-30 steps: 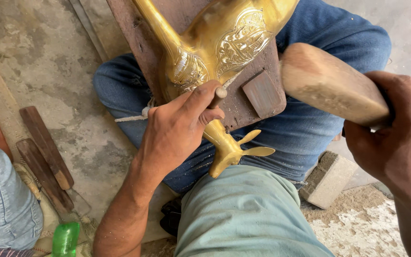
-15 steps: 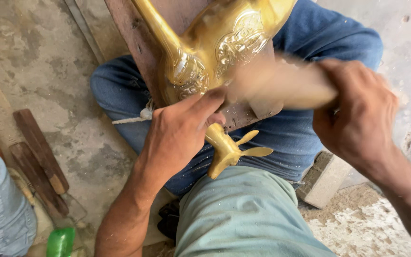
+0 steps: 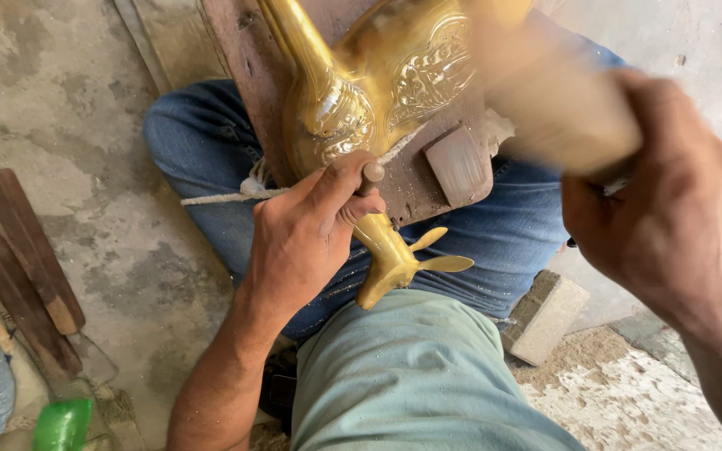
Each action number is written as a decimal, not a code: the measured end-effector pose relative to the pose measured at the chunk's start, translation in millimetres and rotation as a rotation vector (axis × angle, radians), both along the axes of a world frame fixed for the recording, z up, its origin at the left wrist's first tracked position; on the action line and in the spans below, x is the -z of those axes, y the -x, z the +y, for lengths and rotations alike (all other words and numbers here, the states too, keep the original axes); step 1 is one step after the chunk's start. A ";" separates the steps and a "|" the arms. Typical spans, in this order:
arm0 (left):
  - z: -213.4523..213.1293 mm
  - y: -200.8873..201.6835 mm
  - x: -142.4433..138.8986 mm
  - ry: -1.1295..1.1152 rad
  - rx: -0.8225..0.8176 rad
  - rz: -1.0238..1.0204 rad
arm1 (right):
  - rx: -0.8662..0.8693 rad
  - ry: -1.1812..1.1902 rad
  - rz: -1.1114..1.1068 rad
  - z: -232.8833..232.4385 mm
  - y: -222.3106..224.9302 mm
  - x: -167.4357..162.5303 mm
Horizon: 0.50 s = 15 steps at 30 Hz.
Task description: The person sits on the floor with a brass deer statue resting on a wooden board on their lap and decorates its surface by hammering a small chisel with a wooden mallet, working pattern details into the metal and repositioning the chisel between strikes.
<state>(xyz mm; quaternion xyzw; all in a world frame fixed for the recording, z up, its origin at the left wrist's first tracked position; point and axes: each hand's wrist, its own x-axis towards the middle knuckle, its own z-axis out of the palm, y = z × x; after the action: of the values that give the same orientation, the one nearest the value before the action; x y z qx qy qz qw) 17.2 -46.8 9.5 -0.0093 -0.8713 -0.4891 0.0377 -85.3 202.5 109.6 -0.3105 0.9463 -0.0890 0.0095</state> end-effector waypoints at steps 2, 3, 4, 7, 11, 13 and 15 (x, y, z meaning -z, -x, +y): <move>-0.2 -3.6 2.8 -0.057 -0.028 0.008 | -0.115 -0.177 0.151 -4.6 3.2 -5.2; -0.2 -6.0 3.6 -0.086 -0.044 0.009 | -0.095 -0.134 0.114 -8.1 0.7 -5.9; -0.4 -8.0 4.7 -0.081 -0.048 0.015 | -0.074 -0.091 0.077 -9.9 1.9 -6.8; -2.0 -9.3 9.3 -0.064 -0.052 0.039 | 0.008 0.075 -0.055 -16.5 1.1 -6.4; -3.0 -13.2 12.4 -0.089 -0.072 0.035 | -0.161 -0.076 0.074 -21.7 6.2 -8.0; -3.6 -17.1 12.9 -0.117 -0.091 0.056 | -0.091 0.032 -0.046 -25.0 7.0 -10.0; -3.7 -20.2 14.2 -0.136 -0.098 0.115 | -0.088 -0.077 0.002 -29.1 6.6 -13.1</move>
<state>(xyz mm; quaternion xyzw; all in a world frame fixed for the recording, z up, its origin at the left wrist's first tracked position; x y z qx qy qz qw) 37.4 -50.6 -4.7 0.0080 -0.8319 -0.5435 0.1119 -91.9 173.4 122.7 -0.3512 0.9346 -0.0518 0.0243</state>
